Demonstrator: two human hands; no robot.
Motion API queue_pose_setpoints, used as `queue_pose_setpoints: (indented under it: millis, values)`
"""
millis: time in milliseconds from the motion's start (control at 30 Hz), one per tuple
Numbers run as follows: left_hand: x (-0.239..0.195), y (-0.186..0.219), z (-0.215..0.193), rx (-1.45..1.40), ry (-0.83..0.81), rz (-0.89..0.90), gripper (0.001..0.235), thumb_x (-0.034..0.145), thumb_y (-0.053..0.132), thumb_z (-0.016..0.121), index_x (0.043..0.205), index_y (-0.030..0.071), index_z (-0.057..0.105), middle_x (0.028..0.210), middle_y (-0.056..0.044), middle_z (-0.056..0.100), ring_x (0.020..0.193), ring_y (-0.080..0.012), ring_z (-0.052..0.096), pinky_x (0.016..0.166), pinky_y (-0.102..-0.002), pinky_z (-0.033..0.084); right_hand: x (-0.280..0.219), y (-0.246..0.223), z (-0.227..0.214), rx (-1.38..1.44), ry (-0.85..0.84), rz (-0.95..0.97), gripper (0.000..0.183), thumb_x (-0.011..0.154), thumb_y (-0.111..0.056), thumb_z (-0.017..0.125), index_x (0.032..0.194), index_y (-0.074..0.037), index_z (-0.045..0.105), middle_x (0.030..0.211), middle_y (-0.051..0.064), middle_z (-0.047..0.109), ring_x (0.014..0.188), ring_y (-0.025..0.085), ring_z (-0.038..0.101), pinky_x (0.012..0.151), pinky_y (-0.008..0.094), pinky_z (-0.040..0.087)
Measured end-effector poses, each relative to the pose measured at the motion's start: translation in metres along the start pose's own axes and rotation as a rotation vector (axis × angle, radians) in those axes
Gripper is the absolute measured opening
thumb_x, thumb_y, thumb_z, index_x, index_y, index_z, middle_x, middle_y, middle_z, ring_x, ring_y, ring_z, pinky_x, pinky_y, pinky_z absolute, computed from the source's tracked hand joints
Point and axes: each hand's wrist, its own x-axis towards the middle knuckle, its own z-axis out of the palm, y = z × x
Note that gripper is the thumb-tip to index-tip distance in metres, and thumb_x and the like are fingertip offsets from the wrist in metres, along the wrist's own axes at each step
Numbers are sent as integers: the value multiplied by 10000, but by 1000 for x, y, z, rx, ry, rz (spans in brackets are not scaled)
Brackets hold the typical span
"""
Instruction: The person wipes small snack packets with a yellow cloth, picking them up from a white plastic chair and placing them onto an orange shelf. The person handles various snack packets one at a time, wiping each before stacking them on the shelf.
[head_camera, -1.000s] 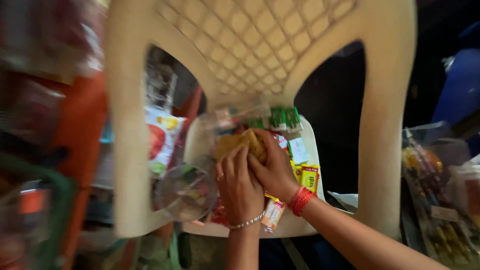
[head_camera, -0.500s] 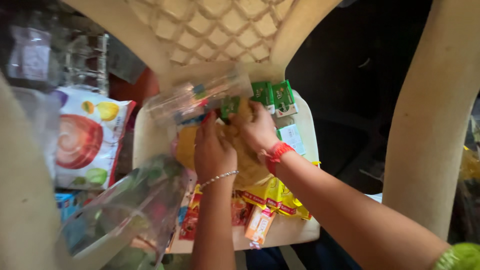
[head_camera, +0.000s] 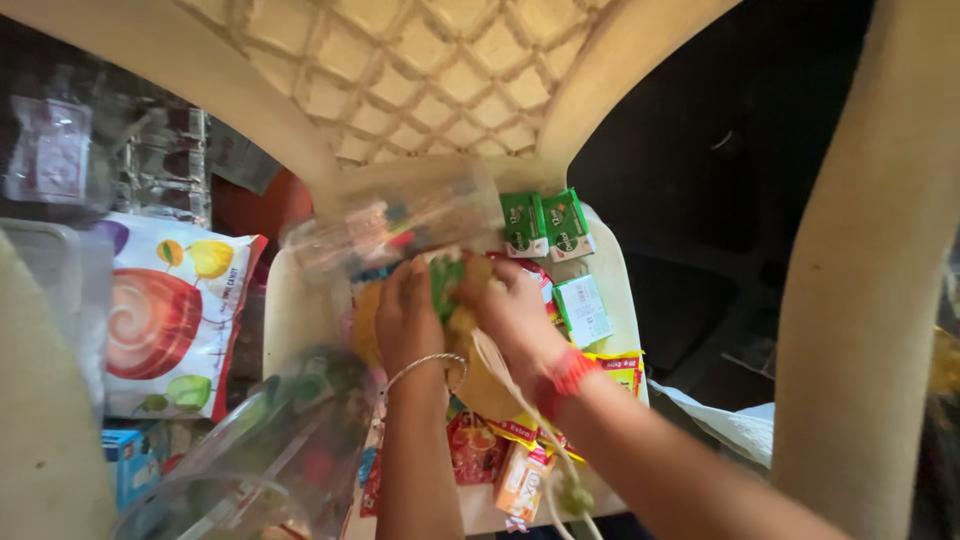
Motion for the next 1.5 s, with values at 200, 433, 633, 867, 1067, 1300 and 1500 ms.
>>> queue_pose_setpoints:
  millis: [200,433,633,867,1067,1300,1500]
  values:
    - [-64,39,-36,-660,-232,-218,372,1007,285,648,1279,32,631,1193,-118,666,980,-206,688,835,-372,573,-121,-59,21,-806,22,-552,358,836,-125,749,1184,-42,736,1081,156,714,1007,253,670,850,349,534]
    - [-166,143,-107,-885,-361,-77,433,984,345,564,1324,78,582,1250,-90,659,1082,-210,659,919,-394,537,-271,-121,79,-549,-229,-950,514,931,-174,695,1408,-58,540,1458,215,546,1340,383,555,1096,438,438]
    - [-261,233,-192,-981,-341,37,495,986,414,494,1358,96,565,1316,-67,649,1186,-213,618,1010,-407,486,-369,-166,144,-850,-291,-1302,439,849,-90,685,1284,-145,698,1386,159,609,1242,394,552,1022,474,433]
    - [-345,344,-309,-1128,-374,320,574,988,495,412,1399,117,544,1393,-40,636,1308,-215,571,1116,-421,426,-514,-204,199,-740,-479,-1534,526,796,-14,649,1306,-138,683,1267,123,645,1174,366,569,1038,460,462]
    - [-414,411,-381,-1158,-555,495,593,1058,524,380,1449,97,507,1446,-84,571,1350,-253,526,1147,-434,389,-609,-253,262,-653,-323,-1754,531,798,25,636,1300,-143,680,1311,105,668,1160,363,577,1040,446,470]
    - [-487,461,-444,-1117,-373,725,553,1001,508,395,1444,189,479,1470,-41,557,1356,-261,527,1149,-464,410,-696,-261,272,-642,-550,-1955,582,689,-29,665,1263,-130,672,1254,139,652,1159,370,554,1026,452,467]
    - [-511,463,-463,-1123,-495,867,572,1032,510,414,1463,145,504,1453,-71,572,1376,-241,516,1171,-438,386,-730,-272,307,-541,-393,-1997,462,849,13,625,1282,-135,684,1328,107,671,1166,349,563,1036,439,473]
